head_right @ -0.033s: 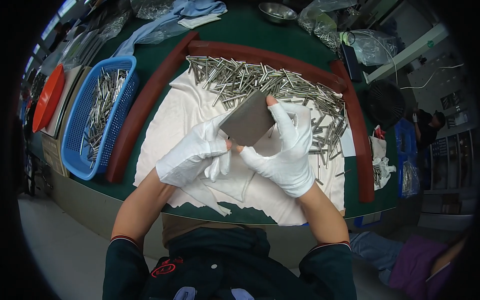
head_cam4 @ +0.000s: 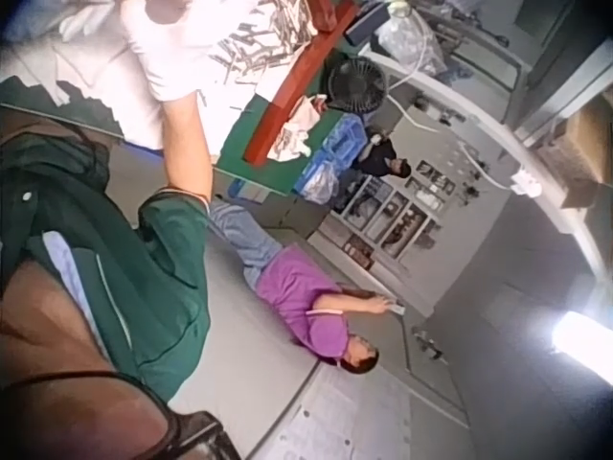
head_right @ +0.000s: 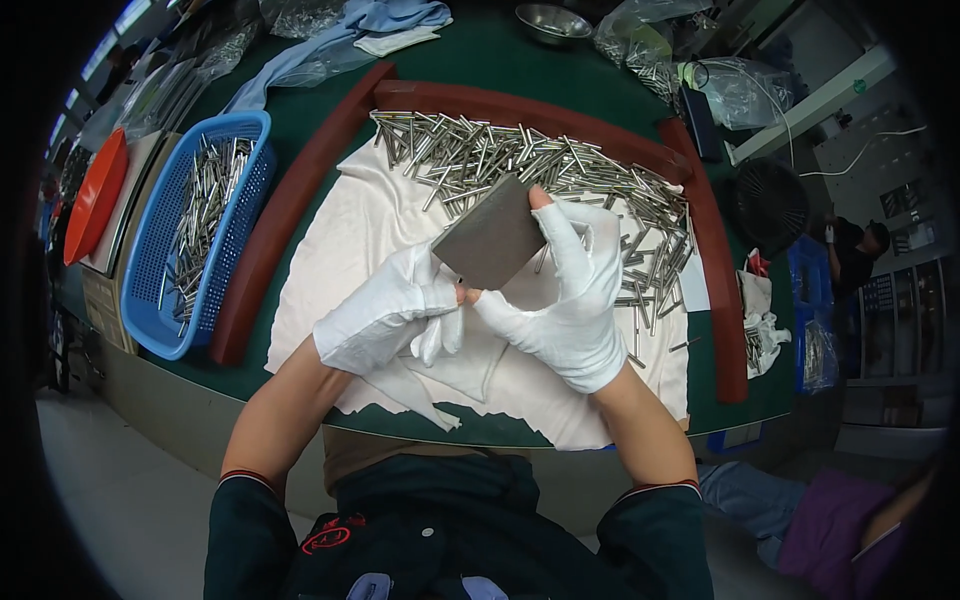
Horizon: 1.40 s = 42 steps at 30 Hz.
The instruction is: Sanding or polishing small metal pins individually on a sharpening block.
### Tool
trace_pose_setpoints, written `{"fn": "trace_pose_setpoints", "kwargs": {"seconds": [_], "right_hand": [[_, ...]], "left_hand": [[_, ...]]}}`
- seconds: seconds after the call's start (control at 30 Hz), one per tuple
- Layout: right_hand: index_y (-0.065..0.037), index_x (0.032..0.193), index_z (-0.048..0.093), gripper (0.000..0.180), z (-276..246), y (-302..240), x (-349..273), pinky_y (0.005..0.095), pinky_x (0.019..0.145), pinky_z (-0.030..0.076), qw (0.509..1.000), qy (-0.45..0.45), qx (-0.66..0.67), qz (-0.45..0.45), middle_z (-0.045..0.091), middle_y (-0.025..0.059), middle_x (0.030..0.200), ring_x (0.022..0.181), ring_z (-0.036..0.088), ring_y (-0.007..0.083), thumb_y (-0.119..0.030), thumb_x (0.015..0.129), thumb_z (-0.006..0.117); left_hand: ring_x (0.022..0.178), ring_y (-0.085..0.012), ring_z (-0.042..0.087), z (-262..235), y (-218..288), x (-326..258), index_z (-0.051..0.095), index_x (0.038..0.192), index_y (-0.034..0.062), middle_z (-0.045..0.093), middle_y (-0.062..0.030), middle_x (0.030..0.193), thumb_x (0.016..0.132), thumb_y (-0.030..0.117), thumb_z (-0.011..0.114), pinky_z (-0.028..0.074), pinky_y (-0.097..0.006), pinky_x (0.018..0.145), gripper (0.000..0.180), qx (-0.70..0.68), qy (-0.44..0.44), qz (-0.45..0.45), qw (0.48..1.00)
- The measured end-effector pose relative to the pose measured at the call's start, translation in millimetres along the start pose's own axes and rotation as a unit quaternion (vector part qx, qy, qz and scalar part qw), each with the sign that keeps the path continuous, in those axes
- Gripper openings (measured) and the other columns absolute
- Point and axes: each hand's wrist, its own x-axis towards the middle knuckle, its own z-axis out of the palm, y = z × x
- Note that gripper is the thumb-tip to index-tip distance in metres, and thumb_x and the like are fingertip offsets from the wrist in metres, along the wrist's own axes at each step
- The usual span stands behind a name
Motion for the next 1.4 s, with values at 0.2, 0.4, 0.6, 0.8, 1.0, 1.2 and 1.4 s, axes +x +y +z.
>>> {"fn": "trace_pose_setpoints", "kwargs": {"seconds": [0.2,0.4,0.6,0.8,1.0,1.2,1.4], "right_hand": [[-0.002,0.131,0.045,0.084,-5,4,-5,0.0329,0.089,0.041,1.0,-0.006,-0.002,0.012,0.046,0.0112,0.11,0.102,0.048,0.0223,-0.021,0.057,0.081],[-0.002,0.131,0.046,0.083,-5,4,-5,0.0324,0.088,0.041,1.0,0.004,0.007,-0.007,0.047,0.0109,0.108,0.101,0.049,0.0219,-0.02,0.058,0.081],[-0.001,0.131,0.046,0.084,-4,0,0,0.0332,0.084,0.043,0.999,0.026,-0.011,-0.031,0.048,0.0116,0.108,0.098,0.05,0.0219,-0.023,0.058,0.081],[-0.001,0.131,0.046,0.083,-3,1,-1,0.032,0.083,0.044,0.999,0.02,-0.016,-0.035,0.047,0.0118,0.108,0.097,0.05,0.0221,-0.024,0.059,0.081],[0.001,0.131,0.045,0.085,-6,5,-7,0.033,0.084,0.044,0.999,0.012,-0.011,-0.041,0.046,0.0123,0.11,0.099,0.05,0.022,-0.027,0.06,0.081],[0.001,0.132,0.044,0.086,-8,6,-7,0.0325,0.084,0.044,0.998,0.012,-0.018,-0.054,0.045,0.0131,0.109,0.098,0.05,0.0227,-0.026,0.059,0.081],[0.0,0.132,0.044,0.085,-7,6,-4,0.0322,0.083,0.045,0.994,0.026,-0.056,-0.094,0.045,0.013,0.11,0.098,0.05,0.0231,-0.022,0.058,0.081]], "left_hand": [[0.051,-0.0124,0.057,-8,8,-1,0.037,0.132,-0.0037,0.059,-0.0101,0.083,0.085,0.012,0.058,0.046,-0.02,0.04,0.054,-0.055,-0.069,-0.019,0.996],[0.052,-0.0119,0.057,-11,8,-3,0.039,0.129,-0.0058,0.058,-0.0094,0.08,0.085,0.012,0.058,0.046,-0.02,0.039,0.051,-0.06,-0.079,-0.008,0.995],[0.046,-0.0101,0.055,-3,2,-1,0.036,0.135,-0.0021,0.061,-0.0106,0.074,0.087,0.015,0.059,0.04,-0.019,0.038,0.056,-0.019,-0.056,-0.001,0.998],[0.042,-0.0103,0.053,-1,-6,4,0.038,0.133,-0.0034,0.06,-0.0097,0.062,0.086,0.012,0.059,0.04,-0.019,0.039,0.054,0.022,-0.069,0.018,0.997],[0.046,-0.0096,0.055,-7,1,-2,0.043,0.128,-0.0031,0.062,-0.0093,0.08,0.086,0.013,0.06,0.044,-0.022,0.041,0.048,-0.03,-0.084,-0.016,0.996],[0.047,-0.0082,0.054,-6,10,-6,0.044,0.13,-0.0002,0.061,-0.0088,0.078,0.087,0.015,0.06,0.043,-0.021,0.042,0.048,-0.059,-0.097,-0.02,0.993],[0.053,-0.0078,0.057,-4,7,-5,0.034,0.137,0.001,0.062,-0.0074,0.08,0.084,0.018,0.065,0.044,-0.018,0.042,0.063,-0.023,-0.086,-0.028,0.996]]}}
